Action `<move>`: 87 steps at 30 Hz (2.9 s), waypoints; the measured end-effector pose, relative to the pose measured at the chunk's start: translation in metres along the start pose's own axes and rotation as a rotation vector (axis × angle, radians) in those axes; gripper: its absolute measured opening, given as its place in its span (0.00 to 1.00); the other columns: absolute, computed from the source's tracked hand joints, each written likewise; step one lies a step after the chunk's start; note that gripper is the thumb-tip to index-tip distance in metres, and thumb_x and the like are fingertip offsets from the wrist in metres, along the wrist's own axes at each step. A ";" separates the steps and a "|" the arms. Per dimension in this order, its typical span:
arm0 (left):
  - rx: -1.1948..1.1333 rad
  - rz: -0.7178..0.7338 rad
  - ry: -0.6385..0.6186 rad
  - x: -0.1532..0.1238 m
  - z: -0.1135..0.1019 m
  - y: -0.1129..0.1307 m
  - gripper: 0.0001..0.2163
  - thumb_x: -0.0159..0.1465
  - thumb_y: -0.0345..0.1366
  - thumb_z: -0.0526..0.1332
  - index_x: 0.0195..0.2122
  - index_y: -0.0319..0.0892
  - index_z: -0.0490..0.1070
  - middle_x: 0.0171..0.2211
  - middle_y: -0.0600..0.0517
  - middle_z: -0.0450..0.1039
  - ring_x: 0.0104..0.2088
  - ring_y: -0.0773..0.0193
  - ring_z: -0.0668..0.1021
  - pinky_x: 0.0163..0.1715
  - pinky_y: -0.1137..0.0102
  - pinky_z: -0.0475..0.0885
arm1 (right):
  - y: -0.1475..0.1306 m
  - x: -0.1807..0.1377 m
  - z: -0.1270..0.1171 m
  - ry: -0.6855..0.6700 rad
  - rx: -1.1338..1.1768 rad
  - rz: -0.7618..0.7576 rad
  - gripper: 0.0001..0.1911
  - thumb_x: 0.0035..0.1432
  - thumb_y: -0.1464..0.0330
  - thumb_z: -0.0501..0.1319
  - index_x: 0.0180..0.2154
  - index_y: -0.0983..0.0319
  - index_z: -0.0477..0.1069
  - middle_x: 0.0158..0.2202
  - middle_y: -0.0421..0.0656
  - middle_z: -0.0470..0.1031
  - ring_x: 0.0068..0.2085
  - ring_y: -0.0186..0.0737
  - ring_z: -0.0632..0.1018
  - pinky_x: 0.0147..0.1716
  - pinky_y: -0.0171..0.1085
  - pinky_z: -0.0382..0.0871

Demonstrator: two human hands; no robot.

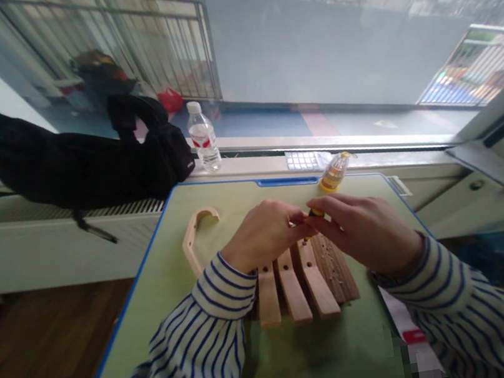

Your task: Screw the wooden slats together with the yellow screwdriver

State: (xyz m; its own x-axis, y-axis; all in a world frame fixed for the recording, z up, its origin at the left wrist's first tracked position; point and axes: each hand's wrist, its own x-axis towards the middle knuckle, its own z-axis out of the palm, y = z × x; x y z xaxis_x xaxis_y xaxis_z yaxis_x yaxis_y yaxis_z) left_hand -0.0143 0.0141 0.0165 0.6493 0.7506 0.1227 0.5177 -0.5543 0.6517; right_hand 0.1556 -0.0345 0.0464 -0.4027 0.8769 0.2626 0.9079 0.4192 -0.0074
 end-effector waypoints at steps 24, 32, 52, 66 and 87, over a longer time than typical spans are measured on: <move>-0.078 -0.009 -0.028 0.000 0.001 -0.004 0.12 0.58 0.42 0.57 0.35 0.43 0.76 0.28 0.51 0.75 0.28 0.67 0.72 0.25 0.75 0.60 | 0.001 0.003 -0.009 -0.050 0.007 -0.056 0.14 0.60 0.64 0.48 0.44 0.56 0.68 0.38 0.40 0.76 0.33 0.38 0.77 0.28 0.35 0.63; -0.091 -0.010 -0.037 0.001 0.001 -0.005 0.12 0.58 0.41 0.56 0.37 0.43 0.76 0.28 0.52 0.75 0.28 0.68 0.72 0.25 0.76 0.60 | 0.002 0.004 -0.004 -0.014 0.032 -0.034 0.15 0.60 0.62 0.49 0.44 0.58 0.69 0.38 0.43 0.76 0.32 0.38 0.76 0.28 0.35 0.62; -0.021 -0.005 -0.012 0.000 0.002 -0.002 0.13 0.59 0.42 0.55 0.35 0.42 0.76 0.27 0.51 0.74 0.28 0.67 0.72 0.25 0.76 0.60 | 0.000 -0.001 0.010 0.066 0.008 0.050 0.15 0.60 0.59 0.48 0.41 0.57 0.67 0.36 0.40 0.75 0.32 0.38 0.76 0.26 0.36 0.60; -0.023 0.015 0.014 0.001 0.002 -0.001 0.11 0.58 0.42 0.57 0.32 0.43 0.76 0.24 0.53 0.73 0.26 0.69 0.72 0.24 0.76 0.59 | 0.010 0.006 -0.010 -0.071 0.150 -0.152 0.15 0.59 0.65 0.50 0.47 0.59 0.64 0.44 0.42 0.72 0.41 0.37 0.74 0.37 0.36 0.66; -0.084 0.035 -0.015 0.003 0.002 -0.005 0.10 0.58 0.38 0.57 0.33 0.42 0.76 0.23 0.55 0.71 0.25 0.71 0.70 0.24 0.77 0.58 | 0.011 0.009 0.001 -0.031 0.106 -0.068 0.14 0.60 0.62 0.49 0.42 0.58 0.69 0.36 0.41 0.76 0.34 0.38 0.76 0.31 0.36 0.64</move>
State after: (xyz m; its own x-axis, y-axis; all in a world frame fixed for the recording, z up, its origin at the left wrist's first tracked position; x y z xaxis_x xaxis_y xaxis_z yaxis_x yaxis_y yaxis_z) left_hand -0.0135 0.0182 0.0124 0.6745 0.7257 0.1354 0.4465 -0.5471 0.7081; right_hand 0.1619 -0.0220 0.0476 -0.4675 0.8520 0.2359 0.8619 0.4986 -0.0928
